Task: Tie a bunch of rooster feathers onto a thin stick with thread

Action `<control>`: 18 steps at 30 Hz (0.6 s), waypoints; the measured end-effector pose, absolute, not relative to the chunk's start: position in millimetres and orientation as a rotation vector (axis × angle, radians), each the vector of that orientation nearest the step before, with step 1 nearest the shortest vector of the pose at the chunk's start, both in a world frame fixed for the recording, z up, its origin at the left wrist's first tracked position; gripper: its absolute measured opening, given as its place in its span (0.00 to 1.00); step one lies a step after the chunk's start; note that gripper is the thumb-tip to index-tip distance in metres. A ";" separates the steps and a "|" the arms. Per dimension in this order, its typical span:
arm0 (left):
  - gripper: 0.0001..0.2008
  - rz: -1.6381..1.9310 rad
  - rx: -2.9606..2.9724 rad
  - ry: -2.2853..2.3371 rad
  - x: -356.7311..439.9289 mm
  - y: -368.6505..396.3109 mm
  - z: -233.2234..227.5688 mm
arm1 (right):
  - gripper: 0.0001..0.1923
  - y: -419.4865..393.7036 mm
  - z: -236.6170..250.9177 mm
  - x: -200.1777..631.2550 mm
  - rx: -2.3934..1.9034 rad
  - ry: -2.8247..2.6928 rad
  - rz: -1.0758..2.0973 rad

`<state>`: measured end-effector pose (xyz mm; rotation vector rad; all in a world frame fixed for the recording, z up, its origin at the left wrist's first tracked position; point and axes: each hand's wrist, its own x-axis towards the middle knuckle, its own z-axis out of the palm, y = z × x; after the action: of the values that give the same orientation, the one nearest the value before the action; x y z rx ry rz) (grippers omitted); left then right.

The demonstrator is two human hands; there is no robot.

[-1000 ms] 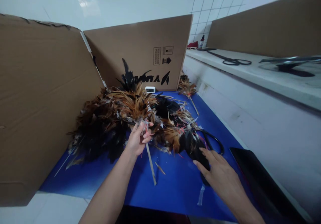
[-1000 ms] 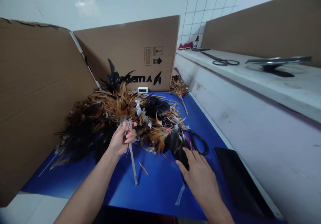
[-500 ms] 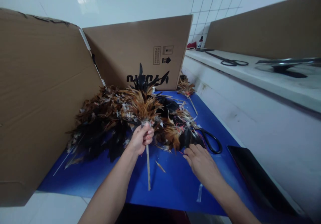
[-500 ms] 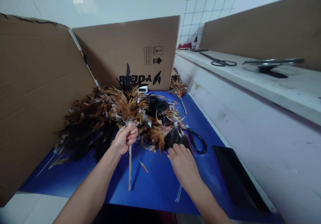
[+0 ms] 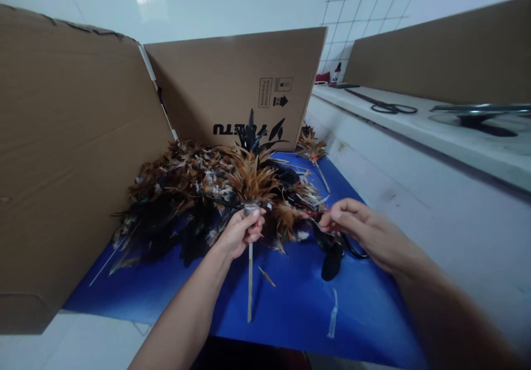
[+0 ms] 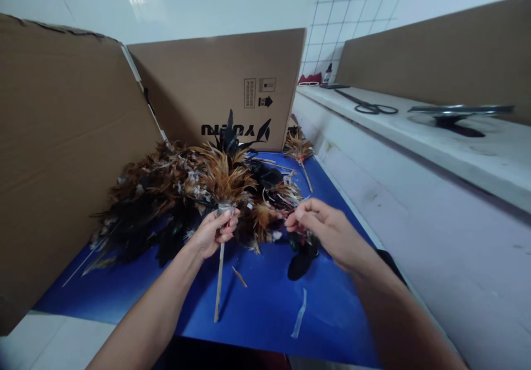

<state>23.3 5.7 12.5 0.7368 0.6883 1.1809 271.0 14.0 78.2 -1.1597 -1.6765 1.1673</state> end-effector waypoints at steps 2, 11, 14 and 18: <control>0.18 1.178 0.743 0.699 23.1 6.4 10.9 | 0.11 24.7 93.9 269.2 -1.121 -1.565 1.244; 0.15 1.189 0.754 0.671 23.9 8.2 7.7 | 0.08 53.4 170.6 243.5 -1.059 -1.483 1.202; 0.15 1.208 0.765 0.689 24.6 8.3 7.9 | 0.11 53.5 195.8 235.1 -1.058 -1.552 1.110; 0.17 1.253 0.772 0.739 25.2 10.3 6.3 | 0.15 50.8 226.9 234.3 -0.927 -1.614 1.025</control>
<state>25.2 10.3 6.3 0.7715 0.7389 1.2531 234.3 50.8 226.9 -0.9266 -1.6137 1.0251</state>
